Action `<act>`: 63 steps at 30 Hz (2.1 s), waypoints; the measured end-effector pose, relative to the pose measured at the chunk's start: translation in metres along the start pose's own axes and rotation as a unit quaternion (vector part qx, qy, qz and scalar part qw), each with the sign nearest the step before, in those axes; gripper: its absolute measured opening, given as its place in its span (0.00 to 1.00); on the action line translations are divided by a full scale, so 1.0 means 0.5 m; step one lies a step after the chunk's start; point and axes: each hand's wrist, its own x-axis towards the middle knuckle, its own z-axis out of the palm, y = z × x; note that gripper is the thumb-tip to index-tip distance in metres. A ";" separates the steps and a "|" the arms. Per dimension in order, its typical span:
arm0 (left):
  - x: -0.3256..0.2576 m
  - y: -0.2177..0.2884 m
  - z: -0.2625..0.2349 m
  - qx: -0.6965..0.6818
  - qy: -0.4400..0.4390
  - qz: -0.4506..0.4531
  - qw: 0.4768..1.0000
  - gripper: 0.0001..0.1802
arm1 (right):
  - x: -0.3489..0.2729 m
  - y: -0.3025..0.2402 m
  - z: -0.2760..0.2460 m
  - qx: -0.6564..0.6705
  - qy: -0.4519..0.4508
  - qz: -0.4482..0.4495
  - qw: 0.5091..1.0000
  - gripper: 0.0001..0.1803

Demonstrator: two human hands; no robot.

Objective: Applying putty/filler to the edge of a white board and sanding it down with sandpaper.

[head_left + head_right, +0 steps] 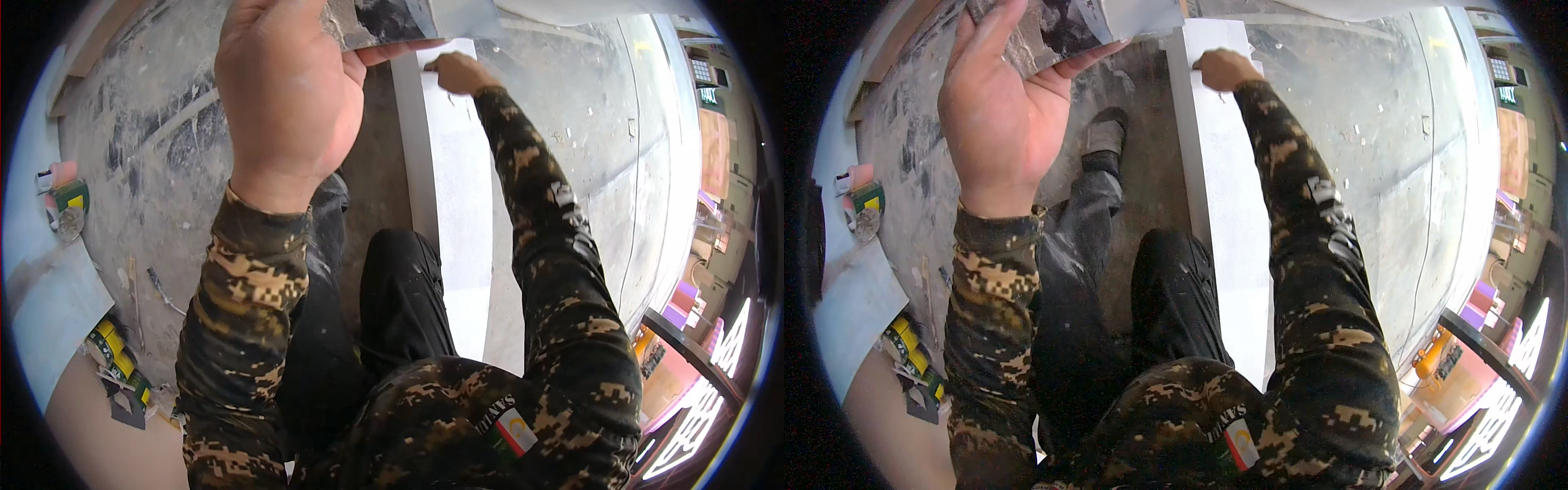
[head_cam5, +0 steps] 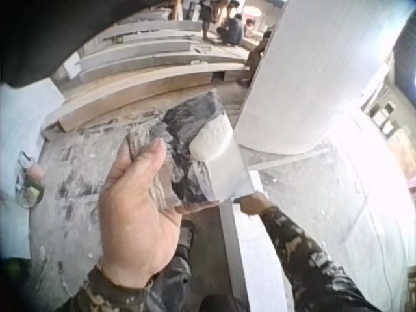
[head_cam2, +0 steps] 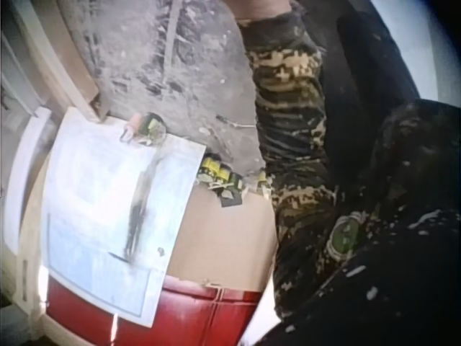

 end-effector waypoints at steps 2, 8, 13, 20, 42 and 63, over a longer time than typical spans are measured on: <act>-0.004 0.011 -0.012 -0.015 -0.036 -0.014 0.999 0.11 | -0.079 -0.051 0.020 0.024 -0.043 0.034 0.998 0.26; -0.024 0.011 0.009 0.010 -0.079 -0.039 0.996 0.13 | -0.364 -0.188 0.086 0.084 -0.051 0.057 0.993 0.12; -0.037 0.014 0.020 0.004 -0.075 -0.116 0.990 0.15 | -0.455 -0.202 0.103 0.055 -0.117 0.030 0.991 0.11; -0.075 0.003 0.020 0.005 -0.089 -0.134 0.987 0.15 | -0.388 -0.157 0.156 0.044 0.198 0.025 0.979 0.15; -0.207 -0.009 -0.050 0.094 -0.090 -0.170 0.977 0.17 | -0.402 -0.220 0.130 0.055 -0.016 0.100 0.993 0.16; -0.272 0.019 -0.177 0.042 -0.063 -0.169 0.983 0.18 | -0.732 -0.322 0.296 0.064 0.137 0.064 0.986 0.17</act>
